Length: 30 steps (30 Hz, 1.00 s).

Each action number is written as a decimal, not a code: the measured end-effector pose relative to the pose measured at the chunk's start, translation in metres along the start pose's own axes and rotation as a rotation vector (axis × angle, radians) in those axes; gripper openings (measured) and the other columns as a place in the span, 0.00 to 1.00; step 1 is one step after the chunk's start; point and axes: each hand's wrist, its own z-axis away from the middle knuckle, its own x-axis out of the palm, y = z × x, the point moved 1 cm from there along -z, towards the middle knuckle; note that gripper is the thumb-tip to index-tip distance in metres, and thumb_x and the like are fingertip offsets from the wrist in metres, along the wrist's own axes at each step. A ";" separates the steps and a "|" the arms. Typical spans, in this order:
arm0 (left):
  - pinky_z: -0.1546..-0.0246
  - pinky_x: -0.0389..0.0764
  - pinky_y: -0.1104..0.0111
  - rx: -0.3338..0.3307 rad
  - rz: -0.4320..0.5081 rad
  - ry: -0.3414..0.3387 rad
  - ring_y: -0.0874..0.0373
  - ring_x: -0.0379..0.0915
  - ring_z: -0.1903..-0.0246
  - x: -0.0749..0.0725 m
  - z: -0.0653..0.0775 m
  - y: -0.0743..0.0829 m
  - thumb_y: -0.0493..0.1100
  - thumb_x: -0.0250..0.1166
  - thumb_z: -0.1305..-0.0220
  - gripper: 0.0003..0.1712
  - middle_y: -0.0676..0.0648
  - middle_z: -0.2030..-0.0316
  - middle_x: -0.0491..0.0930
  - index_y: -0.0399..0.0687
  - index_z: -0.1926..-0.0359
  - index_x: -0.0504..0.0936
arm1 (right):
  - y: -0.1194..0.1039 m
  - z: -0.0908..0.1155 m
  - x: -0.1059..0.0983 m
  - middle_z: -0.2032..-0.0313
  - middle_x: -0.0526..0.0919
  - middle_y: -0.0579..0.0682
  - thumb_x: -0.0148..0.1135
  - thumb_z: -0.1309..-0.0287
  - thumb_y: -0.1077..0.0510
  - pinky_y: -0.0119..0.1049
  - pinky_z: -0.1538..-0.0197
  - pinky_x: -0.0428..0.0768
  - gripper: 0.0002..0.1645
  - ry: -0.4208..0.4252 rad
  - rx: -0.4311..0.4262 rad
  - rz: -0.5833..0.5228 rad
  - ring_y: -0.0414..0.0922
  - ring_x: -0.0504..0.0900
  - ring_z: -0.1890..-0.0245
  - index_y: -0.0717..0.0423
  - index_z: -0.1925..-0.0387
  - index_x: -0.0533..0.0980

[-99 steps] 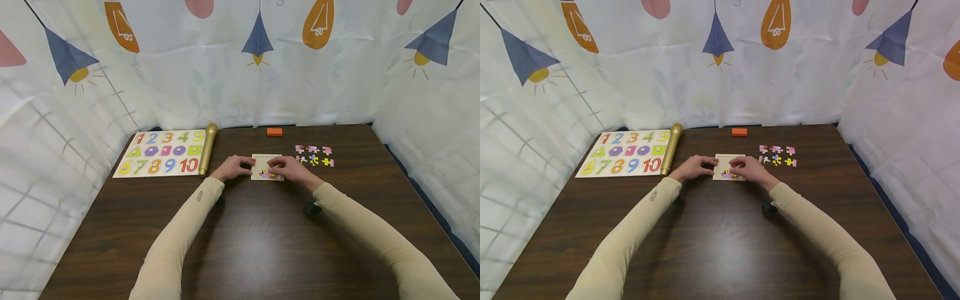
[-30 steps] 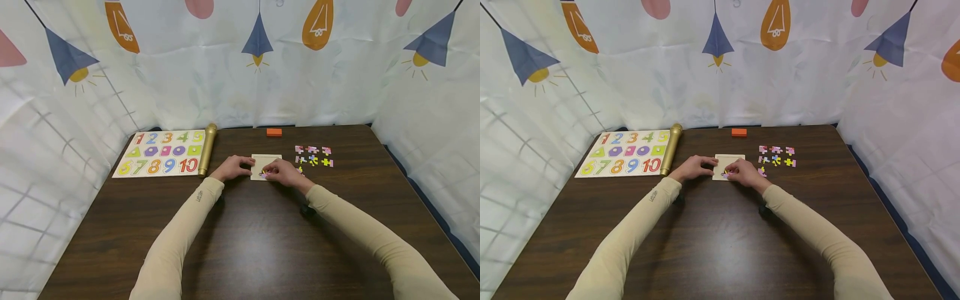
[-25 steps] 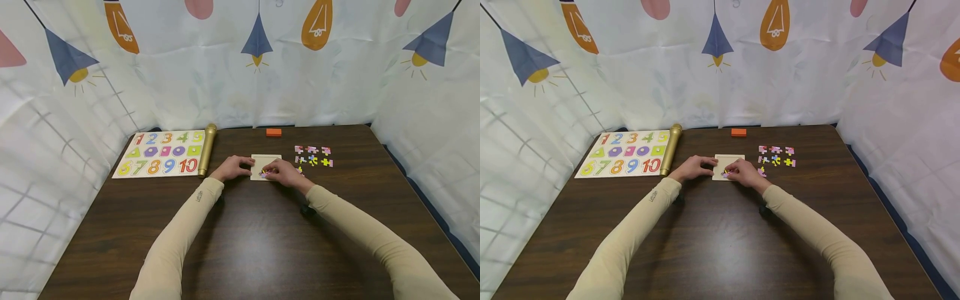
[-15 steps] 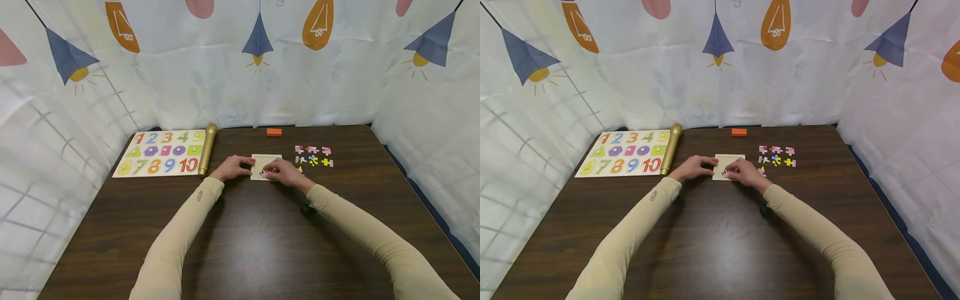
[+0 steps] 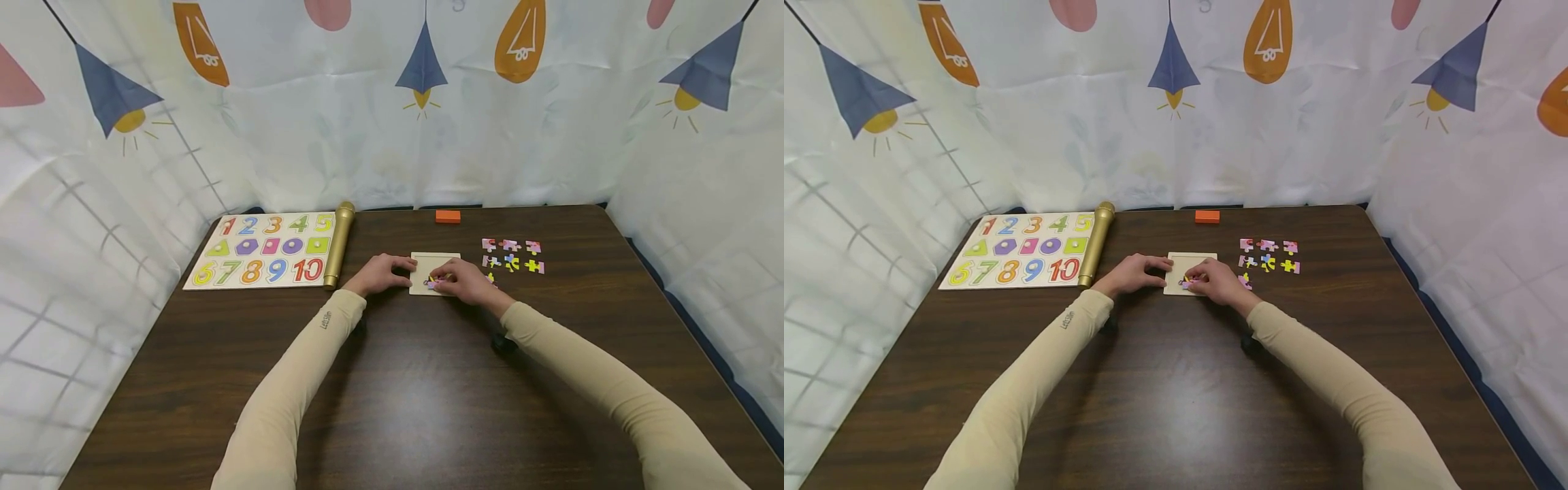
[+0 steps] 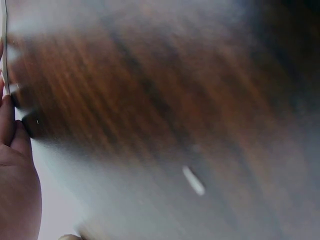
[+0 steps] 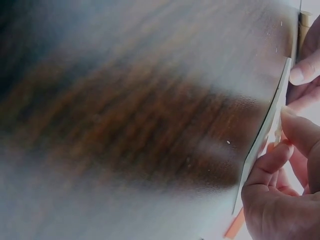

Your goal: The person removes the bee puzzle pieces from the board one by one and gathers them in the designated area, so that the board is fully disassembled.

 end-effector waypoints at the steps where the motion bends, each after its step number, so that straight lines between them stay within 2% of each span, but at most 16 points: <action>1: 0.35 0.65 0.62 -0.001 0.002 0.000 0.55 0.65 0.35 0.000 0.000 0.000 0.45 0.71 0.40 0.23 0.51 0.38 0.75 0.49 0.43 0.83 | 0.000 0.000 0.000 0.52 0.78 0.55 0.64 0.36 0.57 0.48 0.49 0.76 0.18 0.002 0.002 0.000 0.50 0.78 0.56 0.56 0.46 0.81; 14: 0.34 0.64 0.63 -0.009 0.004 -0.002 0.56 0.64 0.34 0.000 0.000 0.000 0.45 0.71 0.40 0.23 0.52 0.38 0.75 0.49 0.42 0.82 | 0.002 -0.001 -0.005 0.49 0.79 0.54 0.62 0.35 0.55 0.48 0.47 0.77 0.20 -0.010 0.057 -0.065 0.51 0.81 0.52 0.55 0.43 0.79; 22: 0.34 0.63 0.62 -0.014 -0.007 -0.005 0.56 0.64 0.34 -0.001 0.000 0.002 0.45 0.70 0.39 0.23 0.52 0.38 0.75 0.49 0.42 0.82 | 0.006 0.005 -0.012 0.50 0.78 0.52 0.62 0.34 0.51 0.41 0.57 0.78 0.21 0.025 0.087 -0.101 0.48 0.80 0.57 0.52 0.43 0.79; 30: 0.34 0.63 0.63 -0.019 -0.005 0.002 0.56 0.65 0.34 0.000 0.000 0.001 0.44 0.71 0.40 0.23 0.52 0.38 0.75 0.49 0.43 0.83 | 0.019 0.022 -0.025 0.53 0.79 0.53 0.63 0.36 0.50 0.41 0.59 0.72 0.21 0.091 0.092 -0.067 0.49 0.72 0.61 0.53 0.43 0.80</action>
